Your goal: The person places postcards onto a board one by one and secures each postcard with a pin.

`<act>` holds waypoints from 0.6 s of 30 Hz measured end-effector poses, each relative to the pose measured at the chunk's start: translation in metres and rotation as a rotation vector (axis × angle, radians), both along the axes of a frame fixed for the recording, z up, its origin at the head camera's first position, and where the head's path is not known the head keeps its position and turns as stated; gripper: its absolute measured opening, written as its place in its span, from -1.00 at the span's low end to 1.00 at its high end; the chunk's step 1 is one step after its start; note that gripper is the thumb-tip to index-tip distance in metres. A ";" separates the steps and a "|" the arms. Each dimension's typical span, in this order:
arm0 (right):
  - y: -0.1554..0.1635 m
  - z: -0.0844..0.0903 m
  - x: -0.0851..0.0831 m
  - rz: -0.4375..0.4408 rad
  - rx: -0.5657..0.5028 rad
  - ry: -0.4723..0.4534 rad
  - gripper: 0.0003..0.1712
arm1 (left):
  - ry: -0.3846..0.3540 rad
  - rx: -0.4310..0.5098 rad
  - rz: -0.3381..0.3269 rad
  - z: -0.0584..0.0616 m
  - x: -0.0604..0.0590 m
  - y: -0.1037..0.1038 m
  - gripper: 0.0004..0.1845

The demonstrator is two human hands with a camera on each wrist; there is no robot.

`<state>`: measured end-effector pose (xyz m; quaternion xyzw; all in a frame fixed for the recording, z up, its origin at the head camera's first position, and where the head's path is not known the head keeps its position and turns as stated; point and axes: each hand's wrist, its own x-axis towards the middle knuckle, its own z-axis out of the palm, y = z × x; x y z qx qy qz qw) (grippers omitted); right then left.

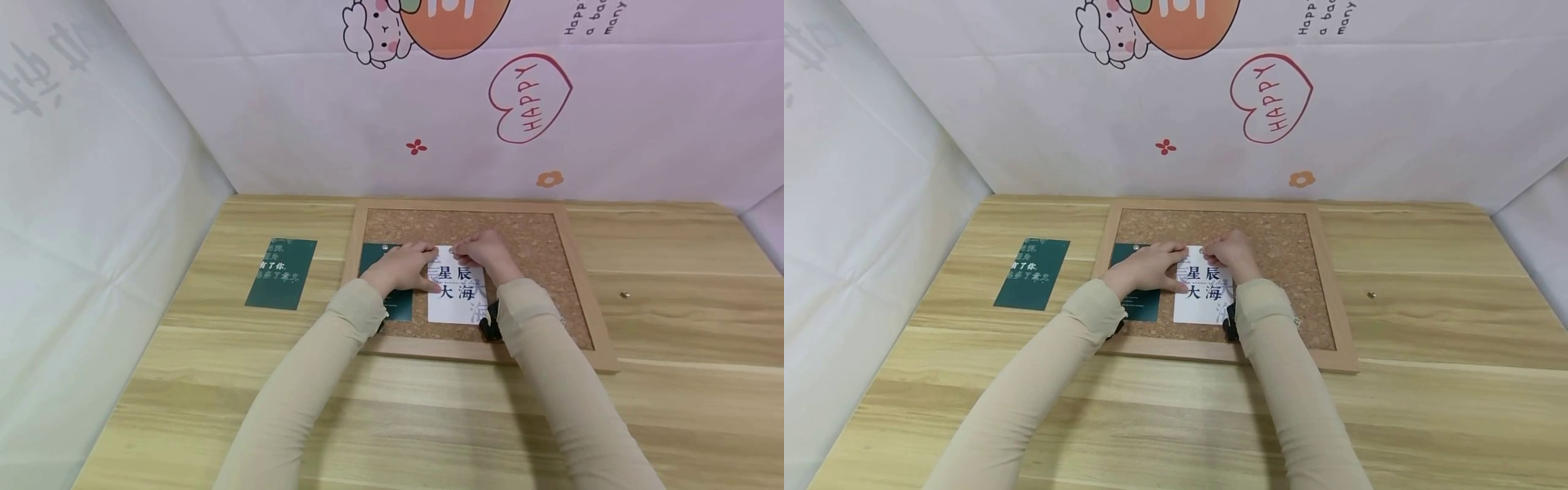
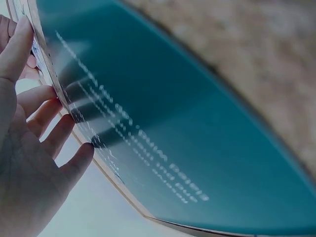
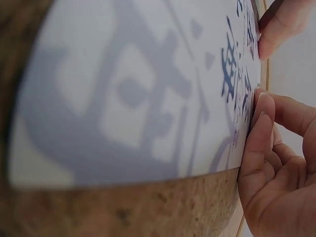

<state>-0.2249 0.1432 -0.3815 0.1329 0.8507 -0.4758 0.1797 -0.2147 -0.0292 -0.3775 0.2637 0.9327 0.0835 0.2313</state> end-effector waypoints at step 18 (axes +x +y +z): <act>0.002 -0.002 0.001 -0.015 -0.025 -0.006 -0.67 | -0.008 0.006 0.009 0.001 0.002 0.000 -0.09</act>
